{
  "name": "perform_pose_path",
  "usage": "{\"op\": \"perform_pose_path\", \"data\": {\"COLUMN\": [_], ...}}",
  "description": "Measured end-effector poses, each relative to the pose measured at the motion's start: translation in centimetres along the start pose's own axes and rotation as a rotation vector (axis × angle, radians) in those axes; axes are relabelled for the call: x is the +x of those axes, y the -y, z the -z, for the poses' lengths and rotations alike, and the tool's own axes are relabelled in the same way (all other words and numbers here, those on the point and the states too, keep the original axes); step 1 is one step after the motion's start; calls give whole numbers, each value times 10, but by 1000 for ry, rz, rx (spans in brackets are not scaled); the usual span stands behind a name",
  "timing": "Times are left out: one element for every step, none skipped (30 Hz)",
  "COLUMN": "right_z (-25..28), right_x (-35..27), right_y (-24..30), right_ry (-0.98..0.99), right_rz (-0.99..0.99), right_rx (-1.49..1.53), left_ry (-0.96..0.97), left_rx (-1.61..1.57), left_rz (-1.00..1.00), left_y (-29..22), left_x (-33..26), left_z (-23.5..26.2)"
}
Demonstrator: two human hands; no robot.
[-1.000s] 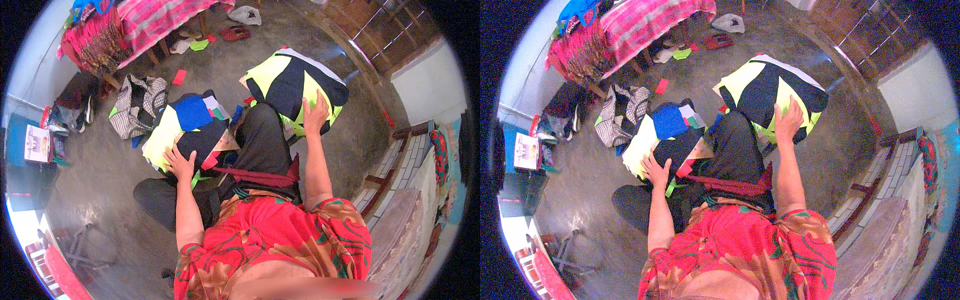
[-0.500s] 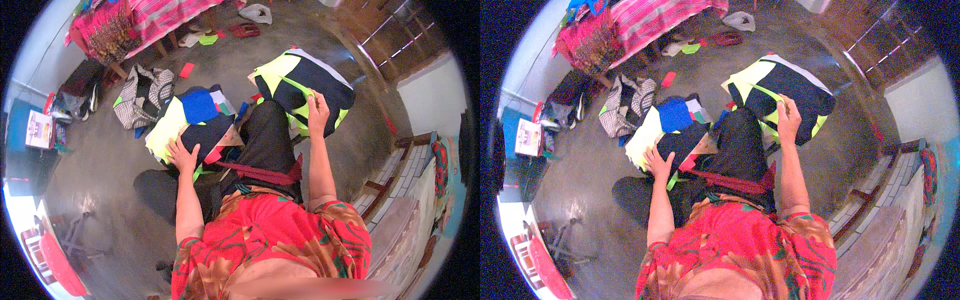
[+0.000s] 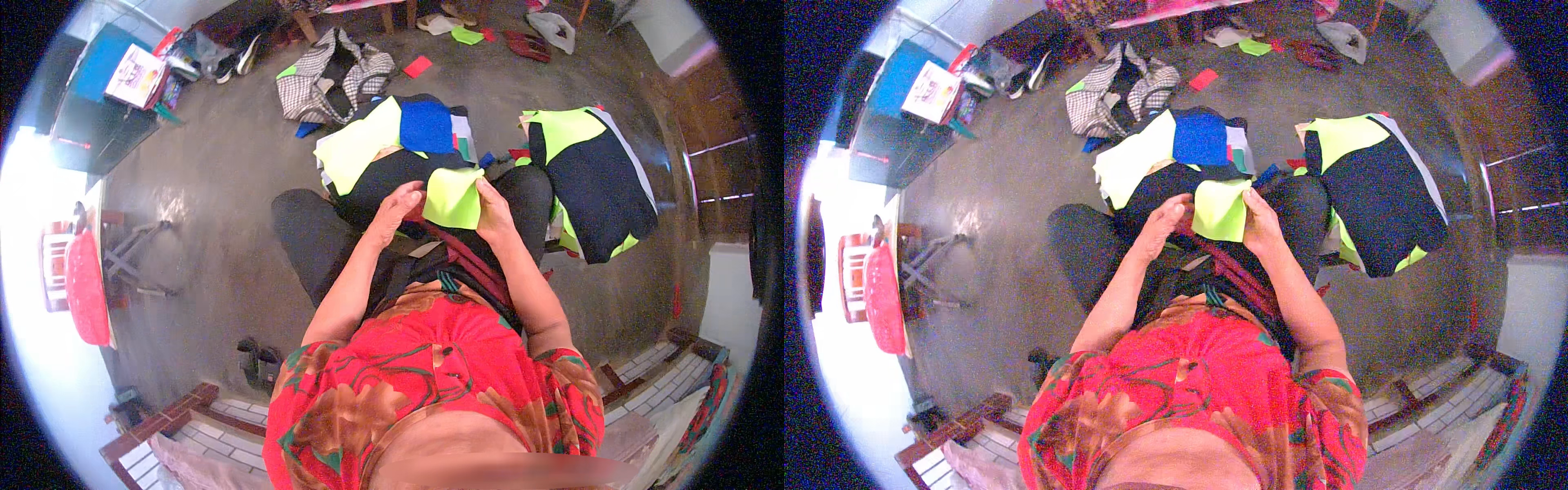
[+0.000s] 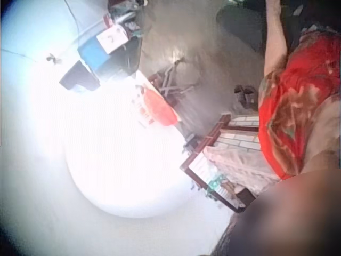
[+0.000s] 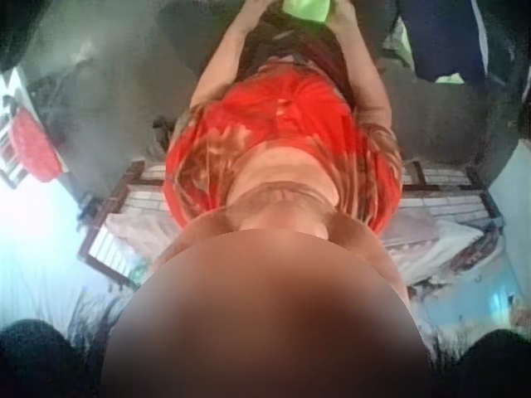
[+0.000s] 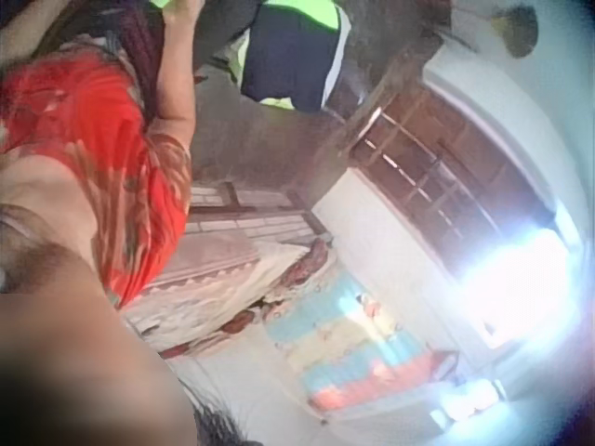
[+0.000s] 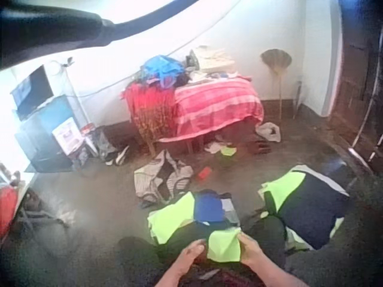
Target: The person sits on the floor and sorts colorful fabric pieces by picking them up, folding them, and stacking them into two piles on their lap. The person handles the pieces one at a time, alternating between the left and right piles.
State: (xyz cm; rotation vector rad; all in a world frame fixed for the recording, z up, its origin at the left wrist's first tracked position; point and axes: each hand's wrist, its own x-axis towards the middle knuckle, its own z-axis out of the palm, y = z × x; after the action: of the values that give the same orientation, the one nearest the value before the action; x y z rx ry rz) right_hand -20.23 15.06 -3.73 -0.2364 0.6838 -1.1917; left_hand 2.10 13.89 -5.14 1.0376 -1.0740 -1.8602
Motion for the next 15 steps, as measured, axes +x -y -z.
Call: {"op": "perform_pose_path", "data": {"right_z": [-1,-2,0,5,10,7,4,2,0,4,9,9,9,9,0], "right_x": [0,0,3,5,7,8,9,9,8,11,16,17,16,14,11], "right_y": [-2,-5,-5,-6,-6,-8,-8,-8,-5,-5,-5,-4,-2,-1,1], "right_ry": [-17,-35,-30,-13,4,22,17,11,-3,5,13,25,-34,-78,-119], "right_rz": [-30,-57,-75,-96,-115,-136,-131,-126,-112,-102,-91,-84,-94,-94,-95], "right_rx": [-36,-71,-98,-113,-127,-137,-163,-188,-213,-168,-124,-80,-86,-104,-120], "left_ry": [21,45,72,83,96,106,69,20,-18,-55,-50,-103,-136,-169,-218], "left_rx": [-30,-59,-88,-109,-130,-148,-82,-76,-71,-66,-102,-77,-51,-25,-29], "left_rz": [45,91,134,140,148,157,78,66,55,45,15,-11,-68,-126,-179], "left_y": [-1,-1,-5,-3,0,5,9,12,8,3,-4,-15,-19,-23,-35], "left_x": [-2,-4,-4,-4,-3,-2,-1,-1,1,3,4,4,8,12,13], "left_z": [-2,-3,-7,-9,-12,-12,-12,-8,-9,-10,-8,-9,-3,2,3]}}
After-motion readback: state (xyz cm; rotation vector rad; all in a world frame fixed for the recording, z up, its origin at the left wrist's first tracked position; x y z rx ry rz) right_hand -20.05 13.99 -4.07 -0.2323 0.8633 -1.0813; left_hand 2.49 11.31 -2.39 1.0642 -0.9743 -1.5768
